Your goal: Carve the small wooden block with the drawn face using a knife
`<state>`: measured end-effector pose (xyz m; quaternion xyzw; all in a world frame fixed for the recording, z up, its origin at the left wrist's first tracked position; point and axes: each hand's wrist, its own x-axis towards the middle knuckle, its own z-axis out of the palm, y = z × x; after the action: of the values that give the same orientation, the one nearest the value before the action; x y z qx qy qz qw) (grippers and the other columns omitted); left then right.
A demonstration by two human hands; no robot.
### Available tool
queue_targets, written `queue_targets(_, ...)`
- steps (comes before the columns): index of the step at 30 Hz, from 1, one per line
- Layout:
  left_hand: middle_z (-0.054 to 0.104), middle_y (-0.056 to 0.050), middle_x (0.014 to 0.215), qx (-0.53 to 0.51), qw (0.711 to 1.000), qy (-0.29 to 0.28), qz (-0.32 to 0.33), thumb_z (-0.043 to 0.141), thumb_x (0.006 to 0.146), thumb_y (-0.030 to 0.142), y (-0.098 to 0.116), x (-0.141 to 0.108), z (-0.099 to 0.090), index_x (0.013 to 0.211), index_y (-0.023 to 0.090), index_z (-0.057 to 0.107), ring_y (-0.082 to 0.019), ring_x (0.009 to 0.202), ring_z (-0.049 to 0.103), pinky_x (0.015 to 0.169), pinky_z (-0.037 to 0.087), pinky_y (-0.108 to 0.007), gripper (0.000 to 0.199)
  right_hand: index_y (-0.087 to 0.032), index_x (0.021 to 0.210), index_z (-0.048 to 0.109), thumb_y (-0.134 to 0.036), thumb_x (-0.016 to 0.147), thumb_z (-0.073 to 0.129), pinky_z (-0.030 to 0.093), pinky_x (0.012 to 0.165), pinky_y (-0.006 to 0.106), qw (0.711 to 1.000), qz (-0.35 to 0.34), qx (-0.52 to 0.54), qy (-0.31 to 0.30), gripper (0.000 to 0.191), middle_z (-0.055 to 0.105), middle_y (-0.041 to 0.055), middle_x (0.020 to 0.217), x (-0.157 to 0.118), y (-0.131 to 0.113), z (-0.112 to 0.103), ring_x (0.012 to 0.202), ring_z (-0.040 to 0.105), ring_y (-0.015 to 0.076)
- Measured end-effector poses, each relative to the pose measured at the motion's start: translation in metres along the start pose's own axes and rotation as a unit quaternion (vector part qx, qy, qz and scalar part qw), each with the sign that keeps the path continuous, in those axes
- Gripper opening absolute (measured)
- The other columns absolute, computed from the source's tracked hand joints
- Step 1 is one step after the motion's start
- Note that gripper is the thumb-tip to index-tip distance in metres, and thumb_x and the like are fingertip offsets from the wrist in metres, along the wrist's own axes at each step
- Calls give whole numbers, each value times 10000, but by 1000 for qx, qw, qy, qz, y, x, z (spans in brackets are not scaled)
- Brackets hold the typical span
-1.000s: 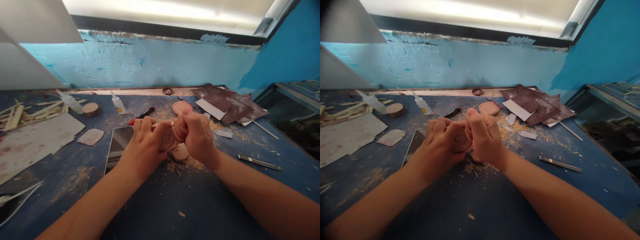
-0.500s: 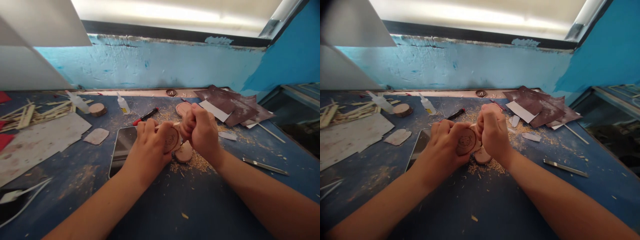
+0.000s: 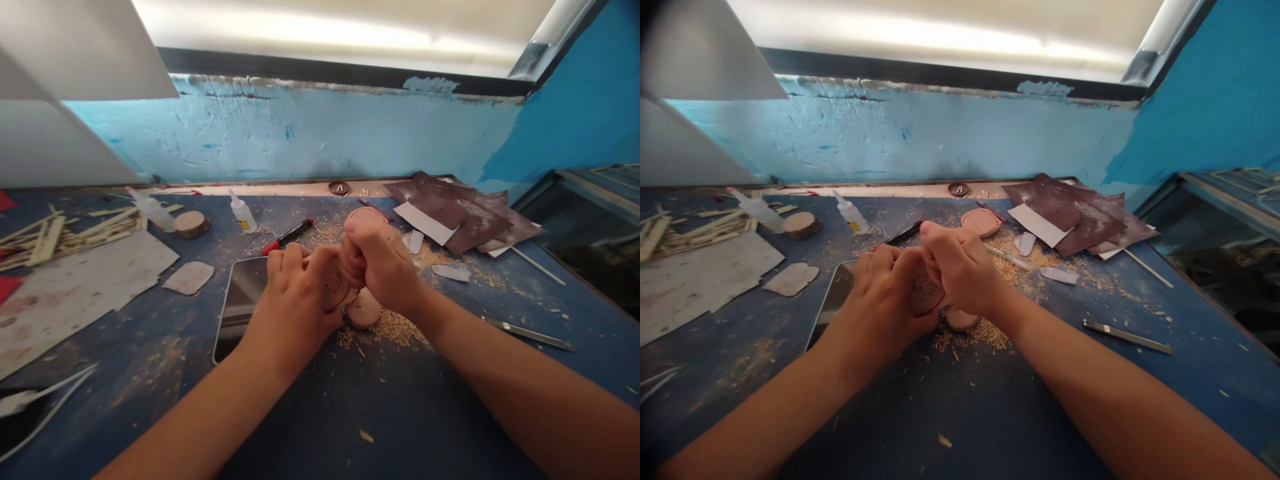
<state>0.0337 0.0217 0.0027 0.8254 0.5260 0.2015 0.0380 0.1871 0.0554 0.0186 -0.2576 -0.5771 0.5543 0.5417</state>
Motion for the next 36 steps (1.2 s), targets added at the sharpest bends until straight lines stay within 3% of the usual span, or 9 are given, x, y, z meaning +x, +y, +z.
queue_targets(3,441,-76,1088,-16,999,-22,-38,763,735,308,-2,-1,2,1274,253,485,-337,1056,455,1013,461,-544,609,-215,532,429,-334,1047,517,256,449,268,1000,11,-16,-22,536,350,-65,496,-5,2,3,449,312,80)
queue_targets(7,473,-88,1110,-41,996,-42,-71,789,716,342,-5,-1,3,1327,234,492,-351,1093,483,1018,472,-539,688,-226,549,382,-367,1055,483,226,444,271,1000,10,-4,6,535,299,-73,514,-13,0,0,451,261,84)
queue_targets(13,525,-124,1184,-50,993,-64,-81,773,730,386,-8,2,1,1400,196,493,-378,1193,511,1077,451,-543,751,-241,528,329,-439,1037,438,235,396,259,999,35,10,17,557,258,-76,480,-15,-7,-28,394,261,88)
queue_targets(18,569,-142,1232,-35,994,-70,-81,757,744,437,-12,3,2,1441,189,497,-400,1221,538,1070,452,-580,784,-232,573,508,-490,1057,425,506,511,310,995,72,-64,-1,555,469,-26,512,-10,-14,-50,489,575,150)
queue_targets(21,595,-155,1261,-25,993,-82,-80,754,757,473,-15,3,2,1473,183,479,-412,1225,556,1056,452,-613,820,-185,727,675,-488,1073,475,550,602,327,984,104,-144,-22,501,672,32,687,-12,-29,-55,630,718,186)
queue_targets(23,600,-157,1284,-34,992,-88,-82,771,754,494,-18,3,2,1482,184,474,-409,1235,561,1065,450,-611,845,-187,816,696,-423,1085,491,533,638,307,962,96,-254,-35,413,719,27,742,-15,-43,-55,676,749,177)
queue_targets(27,585,-137,1325,-71,990,-88,-80,856,697,544,-23,3,1,1470,216,483,-384,1268,553,1113,439,-579,918,-230,918,642,-325,1030,609,501,621,268,858,43,-506,-82,151,769,-22,743,-20,-66,-58,707,757,157)
queue_targets(31,557,-116,1328,-97,990,-70,-72,888,675,553,-24,2,2,1460,243,481,-355,1272,553,1135,443,-548,936,-251,1030,709,-297,952,699,497,613,275,792,57,-591,-139,91,799,-15,831,-25,-71,-67,706,741,163)
queue_targets(36,532,-113,1337,-104,991,-58,-58,886,687,531,-23,0,4,1491,253,439,-359,1311,522,1145,445,-556,961,-337,1004,803,-320,906,745,426,566,287,713,172,-637,-238,115,777,-37,748,-34,-66,-65,631,687,176)
